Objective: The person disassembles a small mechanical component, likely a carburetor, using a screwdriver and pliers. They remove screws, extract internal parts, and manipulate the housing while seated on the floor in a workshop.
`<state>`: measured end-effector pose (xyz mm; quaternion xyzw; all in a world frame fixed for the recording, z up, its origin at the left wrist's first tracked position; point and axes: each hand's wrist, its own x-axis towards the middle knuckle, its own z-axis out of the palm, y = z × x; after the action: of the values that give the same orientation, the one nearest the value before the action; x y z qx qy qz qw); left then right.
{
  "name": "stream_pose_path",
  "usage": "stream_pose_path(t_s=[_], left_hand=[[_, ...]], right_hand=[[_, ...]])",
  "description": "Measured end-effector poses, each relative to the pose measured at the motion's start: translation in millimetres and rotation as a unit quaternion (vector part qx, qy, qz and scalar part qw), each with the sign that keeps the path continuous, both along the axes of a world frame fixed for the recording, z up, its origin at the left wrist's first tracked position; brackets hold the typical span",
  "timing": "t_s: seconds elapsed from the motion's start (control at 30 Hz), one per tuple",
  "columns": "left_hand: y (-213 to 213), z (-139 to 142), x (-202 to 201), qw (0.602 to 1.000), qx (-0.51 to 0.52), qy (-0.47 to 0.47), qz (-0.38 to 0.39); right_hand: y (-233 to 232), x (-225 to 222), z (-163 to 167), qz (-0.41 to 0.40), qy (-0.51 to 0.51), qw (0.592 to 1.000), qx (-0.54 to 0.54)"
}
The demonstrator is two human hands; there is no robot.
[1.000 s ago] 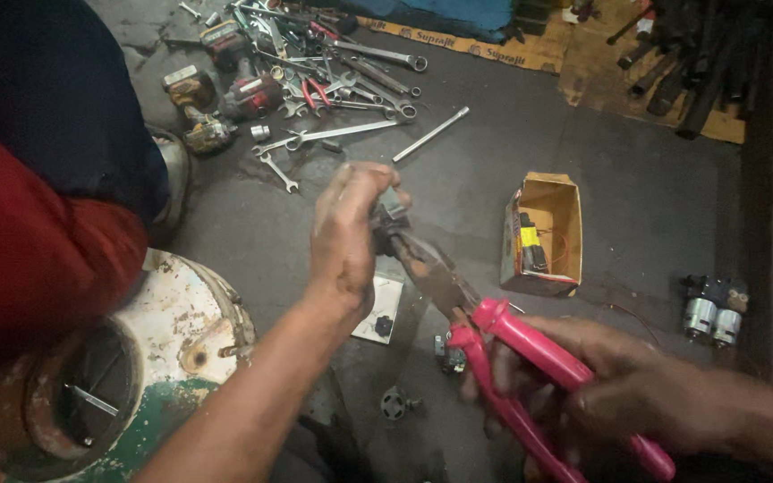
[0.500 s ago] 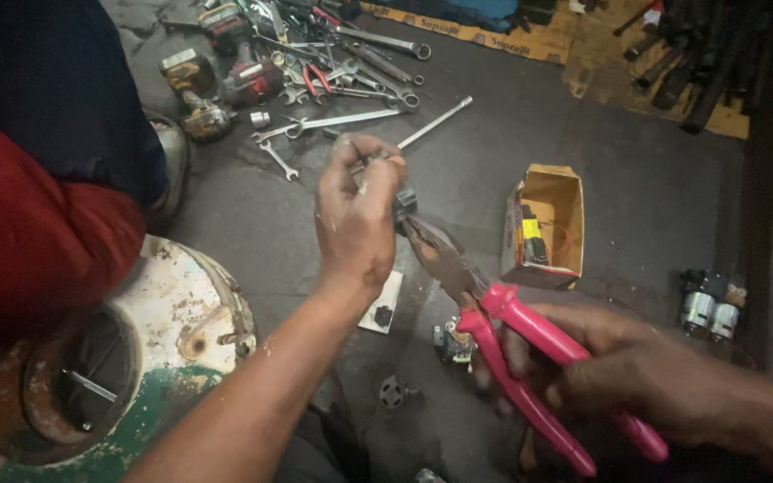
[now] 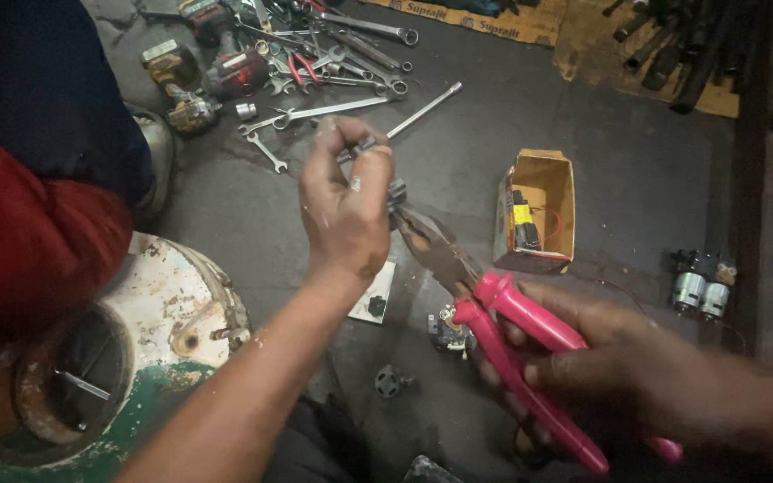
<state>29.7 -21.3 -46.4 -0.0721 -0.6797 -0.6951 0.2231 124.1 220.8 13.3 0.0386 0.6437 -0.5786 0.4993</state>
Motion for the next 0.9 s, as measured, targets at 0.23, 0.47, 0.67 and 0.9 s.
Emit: stream_pose_path(t_s=[0.23, 0.47, 0.67, 0.9], left_hand=[[-26.4, 11.6, -13.5, 0.985, 0.118, -0.124, 0.022], [-19.1, 2.4, -15.9, 0.901, 0.293, -0.302, -0.105], [-15.9, 11.5, -19.8, 0.845, 0.384, -0.351, -0.122], [-12.0, 13.0, -15.4, 0.849, 0.37, -0.36, -0.113]], right_hand=[[12.7, 23.4, -17.7, -0.004, -0.025, 0.997, -0.075], [19.2, 16.4, -30.2, 0.013, -0.047, 0.986, -0.158], [10.4, 14.6, -26.5, -0.035, -0.046, 0.983, -0.172], [6.0, 7.1, -25.2, 0.007, -0.042, 0.997, -0.068]])
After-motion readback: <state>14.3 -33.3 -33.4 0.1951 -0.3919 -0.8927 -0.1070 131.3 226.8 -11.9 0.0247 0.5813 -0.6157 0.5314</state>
